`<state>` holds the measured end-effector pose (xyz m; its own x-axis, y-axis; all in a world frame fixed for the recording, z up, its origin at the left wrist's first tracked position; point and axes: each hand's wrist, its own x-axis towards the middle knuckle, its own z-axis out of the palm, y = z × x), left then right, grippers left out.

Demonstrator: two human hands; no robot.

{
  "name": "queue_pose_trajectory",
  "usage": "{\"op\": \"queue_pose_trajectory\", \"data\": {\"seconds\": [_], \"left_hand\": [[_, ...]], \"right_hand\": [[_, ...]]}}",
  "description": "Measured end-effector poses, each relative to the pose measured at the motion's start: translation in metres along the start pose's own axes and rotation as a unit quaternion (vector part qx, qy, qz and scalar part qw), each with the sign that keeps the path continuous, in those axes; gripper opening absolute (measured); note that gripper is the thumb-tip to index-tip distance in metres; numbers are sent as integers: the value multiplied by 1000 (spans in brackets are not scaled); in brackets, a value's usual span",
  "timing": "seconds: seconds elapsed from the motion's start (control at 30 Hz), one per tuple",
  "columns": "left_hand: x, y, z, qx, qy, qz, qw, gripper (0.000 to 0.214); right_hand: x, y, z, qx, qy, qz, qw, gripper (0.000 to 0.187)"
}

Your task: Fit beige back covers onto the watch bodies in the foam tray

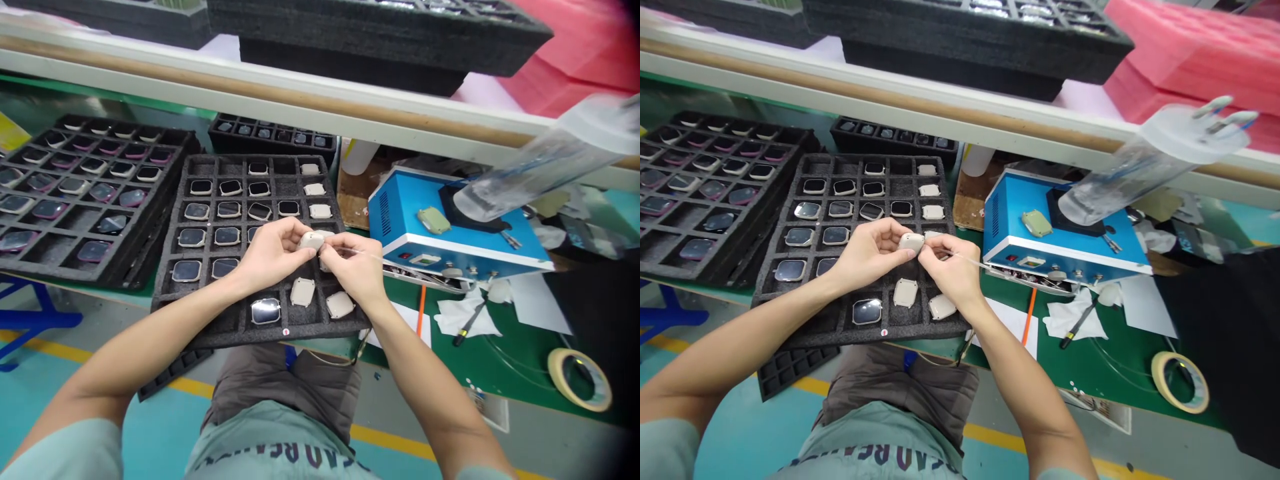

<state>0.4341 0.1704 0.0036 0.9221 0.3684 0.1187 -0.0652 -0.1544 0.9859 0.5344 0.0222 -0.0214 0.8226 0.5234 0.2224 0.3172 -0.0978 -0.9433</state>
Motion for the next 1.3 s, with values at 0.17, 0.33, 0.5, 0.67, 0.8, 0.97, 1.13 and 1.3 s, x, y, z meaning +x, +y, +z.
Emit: {"op": "queue_pose_trajectory", "data": {"seconds": [0.17, 0.33, 0.5, 0.67, 0.8, 0.97, 1.13, 1.3], "left_hand": [[9, 2, -20, -5, 74, 1, 997, 27], [24, -5, -32, 45, 81, -61, 994, 24], [31, -10, -24, 453, -30, -28, 891, 21], [36, -8, -17, 536, -93, -40, 838, 20], [38, -8, -15, 550, -108, -35, 827, 18], [36, -8, -17, 541, -99, -17, 835, 16], [22, -2, -9, 388, -70, 70, 916, 11], [13, 0, -1, 308, -59, 122, 942, 6]], "right_hand": [[-2, 6, -1, 2, 49, -6, 999, 14], [-9, 9, -5, -44, -53, -65, 996, 11], [-10, 11, -10, -37, -68, -72, 994, 11], [-9, 16, -12, -7, -28, -62, 998, 16], [-9, 23, -11, 35, -42, -46, 997, 24], [-7, 24, -10, 33, -43, -49, 997, 22], [-5, 17, -8, -12, -29, -73, 997, 15], [-5, 15, -10, -60, -48, -101, 992, 15]]}}
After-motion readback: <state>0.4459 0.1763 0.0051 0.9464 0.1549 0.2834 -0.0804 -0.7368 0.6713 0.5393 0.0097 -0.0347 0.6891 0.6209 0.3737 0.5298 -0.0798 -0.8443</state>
